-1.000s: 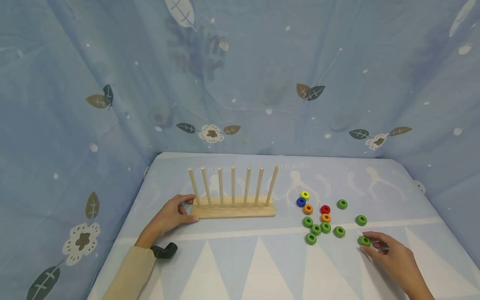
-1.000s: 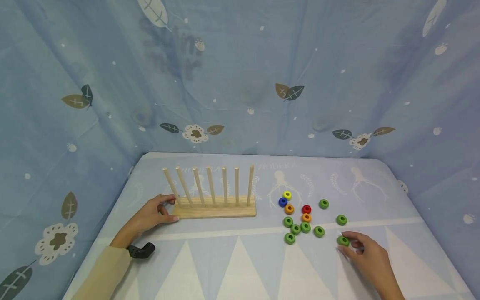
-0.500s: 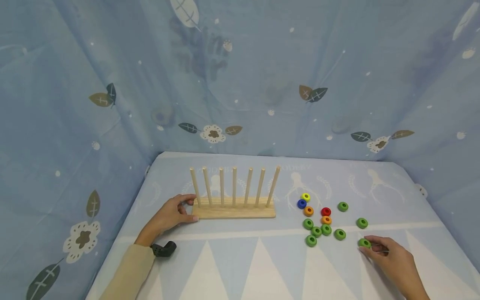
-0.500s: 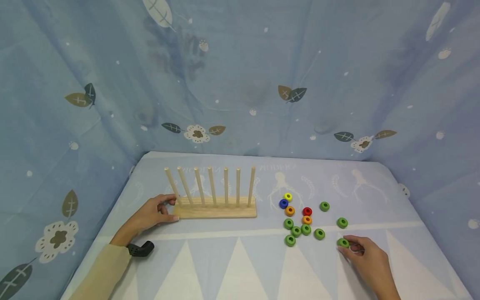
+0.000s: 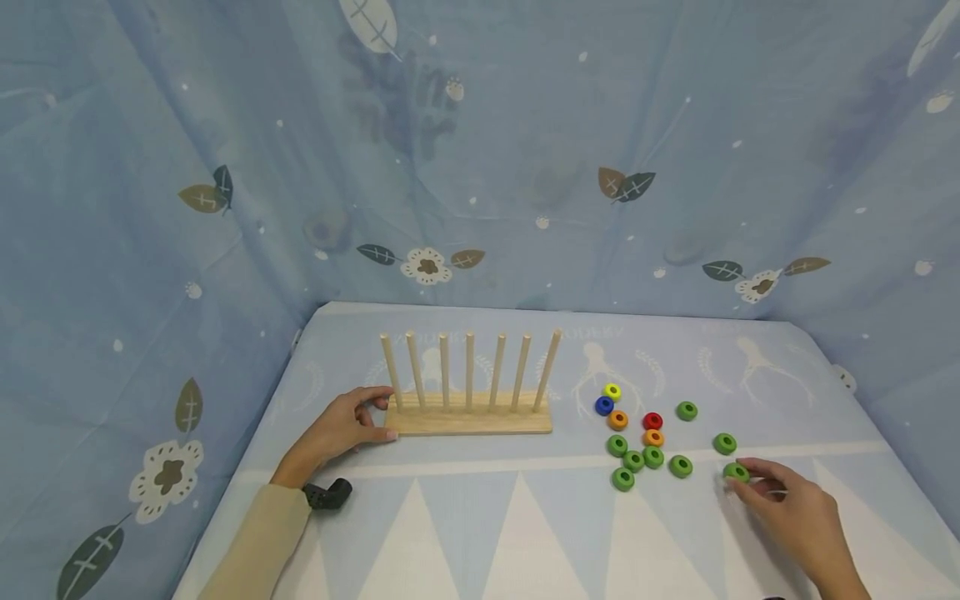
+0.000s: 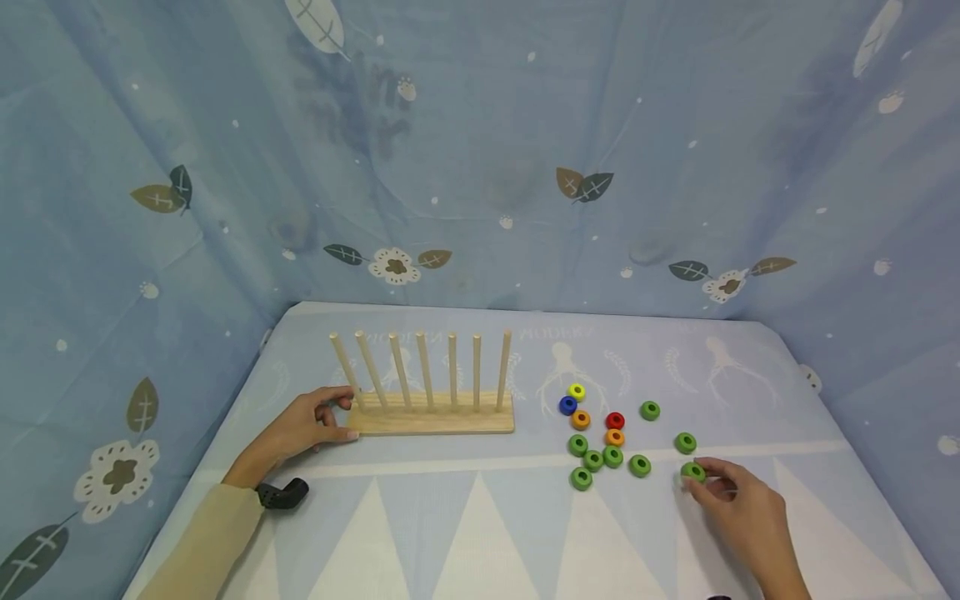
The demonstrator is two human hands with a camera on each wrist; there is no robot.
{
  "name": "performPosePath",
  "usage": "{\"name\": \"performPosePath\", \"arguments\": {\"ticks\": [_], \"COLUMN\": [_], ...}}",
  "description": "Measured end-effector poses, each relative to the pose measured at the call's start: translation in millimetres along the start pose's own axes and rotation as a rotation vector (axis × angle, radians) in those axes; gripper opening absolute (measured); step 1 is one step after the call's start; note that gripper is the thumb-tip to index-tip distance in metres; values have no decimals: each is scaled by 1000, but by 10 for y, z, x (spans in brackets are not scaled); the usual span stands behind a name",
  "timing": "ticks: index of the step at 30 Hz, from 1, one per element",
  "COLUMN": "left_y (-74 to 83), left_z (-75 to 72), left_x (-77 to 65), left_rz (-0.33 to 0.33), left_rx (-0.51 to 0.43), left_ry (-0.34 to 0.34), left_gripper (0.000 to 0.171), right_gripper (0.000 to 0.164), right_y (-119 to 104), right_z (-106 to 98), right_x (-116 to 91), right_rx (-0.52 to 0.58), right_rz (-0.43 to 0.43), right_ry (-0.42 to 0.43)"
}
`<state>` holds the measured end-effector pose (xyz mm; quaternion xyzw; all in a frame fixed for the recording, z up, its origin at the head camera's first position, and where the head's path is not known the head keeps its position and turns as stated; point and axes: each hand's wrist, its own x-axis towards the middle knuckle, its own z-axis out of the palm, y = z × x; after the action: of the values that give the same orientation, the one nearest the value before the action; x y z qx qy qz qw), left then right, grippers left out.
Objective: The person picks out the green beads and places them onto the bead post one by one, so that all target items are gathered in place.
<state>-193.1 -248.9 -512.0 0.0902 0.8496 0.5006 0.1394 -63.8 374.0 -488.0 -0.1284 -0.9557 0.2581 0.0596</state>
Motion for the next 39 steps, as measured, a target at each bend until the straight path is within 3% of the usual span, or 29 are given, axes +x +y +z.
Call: {"name": "performPosePath", "arguments": {"ticks": [5,17,26,39], "left_y": [-51,-54,-49,-64], "left_z": [-24,-56,-9,-25], "left_x": [16,-17,20,27], "left_rz": [8,14,10,12], "left_rx": [-1,-12,-27,14], "left_ry": [-11,-16,-22,-14], "left_gripper": [77,78,78,79], "right_gripper": [41,43,37,38], "right_y": [-57,-344,-545,-866], "right_z": [-57,-84,-153,-152], "right_x": [7,93,153,247], "right_rx": [-3,28,58,81], "right_rz": [-72,-114,-244,-295], "right_ry": [41,62,107,106]}}
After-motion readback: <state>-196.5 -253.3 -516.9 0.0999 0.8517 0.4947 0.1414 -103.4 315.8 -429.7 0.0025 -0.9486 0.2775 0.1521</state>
